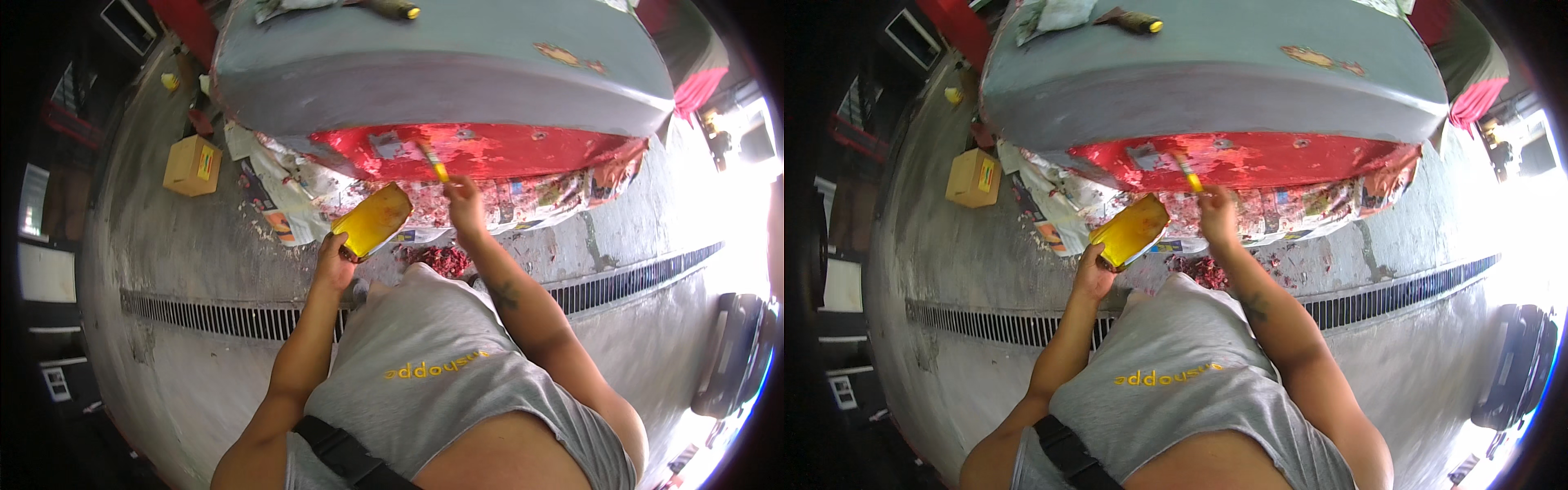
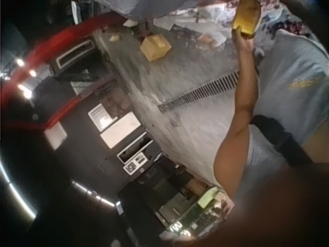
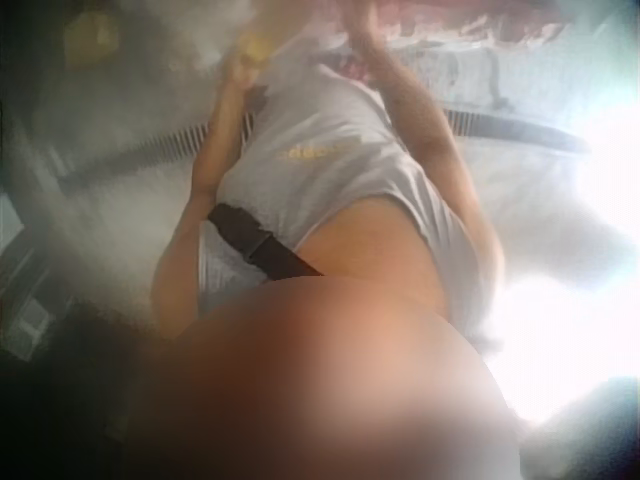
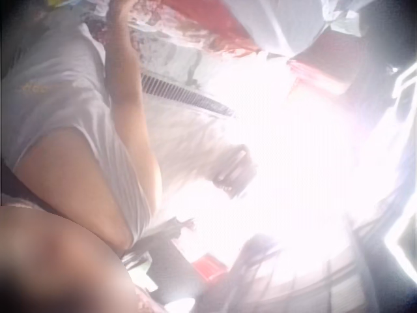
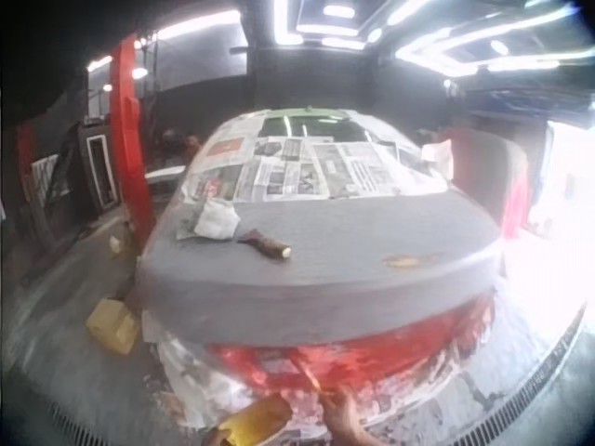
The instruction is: The person paints the underside of a car bumper with red paint using a brush and a small yellow paint tray. The bumper is masked with newspaper to protect adjacent areas. The person repeatedly dips the brush into the tray and applies paint to the surface.
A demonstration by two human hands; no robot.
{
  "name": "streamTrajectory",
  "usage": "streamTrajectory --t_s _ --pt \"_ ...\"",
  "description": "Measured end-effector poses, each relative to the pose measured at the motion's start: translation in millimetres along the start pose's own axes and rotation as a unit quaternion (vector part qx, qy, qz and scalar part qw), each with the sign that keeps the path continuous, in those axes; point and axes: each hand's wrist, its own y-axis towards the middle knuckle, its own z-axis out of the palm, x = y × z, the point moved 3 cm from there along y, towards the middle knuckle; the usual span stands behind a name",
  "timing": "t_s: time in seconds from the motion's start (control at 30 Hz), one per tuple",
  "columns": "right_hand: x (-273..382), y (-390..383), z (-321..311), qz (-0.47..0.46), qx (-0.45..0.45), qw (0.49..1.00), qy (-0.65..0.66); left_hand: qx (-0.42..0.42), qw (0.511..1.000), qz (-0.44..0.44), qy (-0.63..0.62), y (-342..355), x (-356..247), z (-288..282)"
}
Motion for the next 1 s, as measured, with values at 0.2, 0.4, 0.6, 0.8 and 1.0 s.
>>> streamTrajectory --t_s 0.2,0.4,0.6,0.8,1.0 --pt "-19.2 46.5 -26.4 0.028 -0.058 0.992 0.104 0.017 0.998 -0.019 0.065 11.0 -1.8 -16.5" --pt "12.4 31.0 -121.2 -0.037 -0.191 0.978 0.078 0.013 0.999 -0.023 0.038 12.1 0.8 -22.6" --pt "16.9 31.5 -64.7 -0.017 -0.044 0.999 0.011 -0.027 0.996 -0.042 0.069 15.1 -5.1 -13.6" --pt "11.6 37.2 -97.0 -0.053 -0.254 0.964 0.064 0.045 0.997 -0.02 0.055 12.0 -10.7 0.3" --pt "1.4 21.8 -35.7 -0.072 -0.137 0.964 0.215 -0.018 0.997 -0.053 0.047 10.8 -5.3 -13.3"
